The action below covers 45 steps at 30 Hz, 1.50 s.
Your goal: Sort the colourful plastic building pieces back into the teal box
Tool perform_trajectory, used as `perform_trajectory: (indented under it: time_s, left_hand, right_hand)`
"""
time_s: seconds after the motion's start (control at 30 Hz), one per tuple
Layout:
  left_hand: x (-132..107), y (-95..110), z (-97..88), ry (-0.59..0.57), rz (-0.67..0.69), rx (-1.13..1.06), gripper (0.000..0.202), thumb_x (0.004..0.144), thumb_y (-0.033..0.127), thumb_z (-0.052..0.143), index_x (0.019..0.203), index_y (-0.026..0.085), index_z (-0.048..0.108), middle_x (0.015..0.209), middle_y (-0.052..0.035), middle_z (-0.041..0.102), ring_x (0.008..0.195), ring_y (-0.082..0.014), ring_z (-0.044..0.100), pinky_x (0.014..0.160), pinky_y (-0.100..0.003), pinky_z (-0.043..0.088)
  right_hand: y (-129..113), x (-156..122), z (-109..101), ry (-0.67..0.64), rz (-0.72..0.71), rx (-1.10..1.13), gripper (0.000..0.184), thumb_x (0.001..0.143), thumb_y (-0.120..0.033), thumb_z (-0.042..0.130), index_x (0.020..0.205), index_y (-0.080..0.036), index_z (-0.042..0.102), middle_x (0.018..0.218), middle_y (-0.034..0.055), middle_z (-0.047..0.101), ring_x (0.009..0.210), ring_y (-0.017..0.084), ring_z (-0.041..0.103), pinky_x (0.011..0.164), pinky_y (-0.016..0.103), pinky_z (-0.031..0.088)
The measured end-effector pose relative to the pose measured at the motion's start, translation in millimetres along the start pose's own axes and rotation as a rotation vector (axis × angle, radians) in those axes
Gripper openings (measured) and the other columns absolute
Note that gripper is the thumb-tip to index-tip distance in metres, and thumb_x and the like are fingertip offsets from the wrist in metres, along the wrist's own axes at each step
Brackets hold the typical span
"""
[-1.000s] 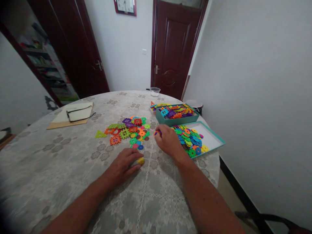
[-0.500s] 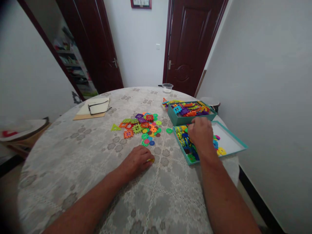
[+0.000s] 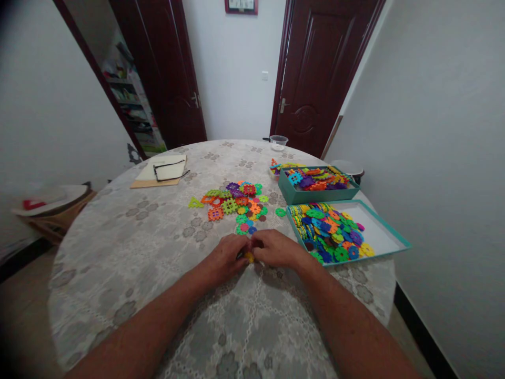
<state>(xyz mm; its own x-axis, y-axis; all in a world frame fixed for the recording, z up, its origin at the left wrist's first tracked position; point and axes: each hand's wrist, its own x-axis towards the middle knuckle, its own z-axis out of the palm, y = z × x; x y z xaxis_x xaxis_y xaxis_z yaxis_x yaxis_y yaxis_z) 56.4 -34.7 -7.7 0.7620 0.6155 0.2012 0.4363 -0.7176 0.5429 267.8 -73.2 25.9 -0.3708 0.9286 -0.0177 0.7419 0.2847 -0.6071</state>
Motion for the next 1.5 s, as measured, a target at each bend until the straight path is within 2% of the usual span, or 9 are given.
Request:
perform_trajectory:
  time_s: [0.23,0.4,0.5,0.67,0.8,0.97,1.13,1.33,1.5]
  left_hand:
    - [-2,-6,-5.9,0.052,0.010,-0.020,0.010,0.090,0.023,0.068,0.098,0.021,0.062,0.098,-0.0035,0.069,0.096,-0.0220,0.061,0.086,-0.035,0.048]
    - [-3,-25,-12.0,0.284,0.053,0.040,0.036,0.094,0.018,0.062,0.130,0.022,0.062,0.129,-0.0114,0.065,0.125,-0.0266,0.057,0.112,-0.046,0.047]
    - [-2,-36,-9.7,0.322,0.009,0.068,0.045,0.094,0.021,0.063,0.139,0.021,0.059,0.136,-0.0136,0.062,0.131,-0.0276,0.055,0.116,-0.050,0.046]
    - [2,-37,-4.3,0.247,-0.035,0.165,0.051,0.096,0.026,0.066,0.146,0.019,0.056,0.146,-0.0152,0.060,0.136,-0.0292,0.053,0.119,-0.051,0.044]
    - [6,-24,-5.2,0.175,-0.090,0.286,0.050,0.099,0.030,0.064,0.148,0.022,0.056,0.152,-0.0131,0.058,0.139,-0.0296,0.053,0.119,-0.052,0.042]
    - [16,-9,-9.0,0.081,-0.140,0.398,0.037,0.101,0.033,0.062,0.137,0.027,0.067,0.141,-0.0085,0.067,0.130,-0.0300,0.057,0.112,-0.049,0.046]
    - [30,-12,-12.2,0.012,-0.181,0.462,0.026,0.099,0.036,0.066,0.122,0.027,0.075,0.118,-0.0092,0.073,0.114,-0.0279,0.062,0.103,-0.043,0.048]
    - [35,-13,-11.1,0.019,-0.236,0.427,0.020,0.099,0.034,0.064,0.109,0.022,0.075,0.115,-0.0121,0.072,0.115,-0.0284,0.062,0.103,-0.041,0.046]
    - [40,-6,-8.5,0.075,-0.371,0.371,0.020,0.097,0.034,0.066,0.113,0.023,0.072,0.112,-0.0095,0.075,0.109,-0.0257,0.067,0.096,-0.037,0.048]
  right_hand:
    - [-8,-2,-3,-0.019,0.017,0.066,0.009,0.089,-0.022,0.062,0.082,-0.019,0.067,0.074,-0.0031,0.066,0.068,0.013,0.057,0.062,0.023,0.037]
    - [7,-14,-44,0.432,0.161,-0.156,0.015,0.091,-0.020,0.054,0.098,-0.020,0.068,0.080,0.0001,0.069,0.073,0.017,0.061,0.069,0.027,0.040]
    - [34,-26,-69,0.661,0.280,-0.358,0.020,0.092,-0.018,0.052,0.102,-0.018,0.069,0.091,0.0059,0.072,0.085,0.021,0.065,0.079,0.030,0.043]
    - [76,-36,-80,0.791,0.450,-0.581,0.023,0.090,-0.014,0.051,0.101,-0.014,0.071,0.100,0.0148,0.070,0.098,0.028,0.063,0.089,0.037,0.043]
    - [69,-24,-69,0.893,0.365,-0.621,0.023,0.093,-0.015,0.051,0.105,-0.013,0.070,0.106,0.0167,0.068,0.106,0.031,0.058,0.096,0.042,0.042]
    - [27,1,-26,0.682,0.074,-0.512,0.019,0.099,-0.016,0.049,0.103,-0.018,0.068,0.109,0.0134,0.068,0.111,0.029,0.056,0.104,0.040,0.040]
    - [13,17,21,0.404,0.086,-0.511,0.022,0.102,-0.024,0.053,0.116,-0.016,0.068,0.120,0.0151,0.067,0.119,0.030,0.054,0.107,0.040,0.039]
    - [14,28,37,0.395,0.171,-0.530,0.028,0.105,-0.040,0.054,0.117,-0.019,0.070,0.121,0.0144,0.066,0.118,0.031,0.054,0.098,0.041,0.041]
    - [14,32,40,0.410,0.194,-0.522,0.025,0.105,-0.037,0.055,0.112,-0.018,0.070,0.118,0.0148,0.066,0.116,0.031,0.055,0.095,0.040,0.041]
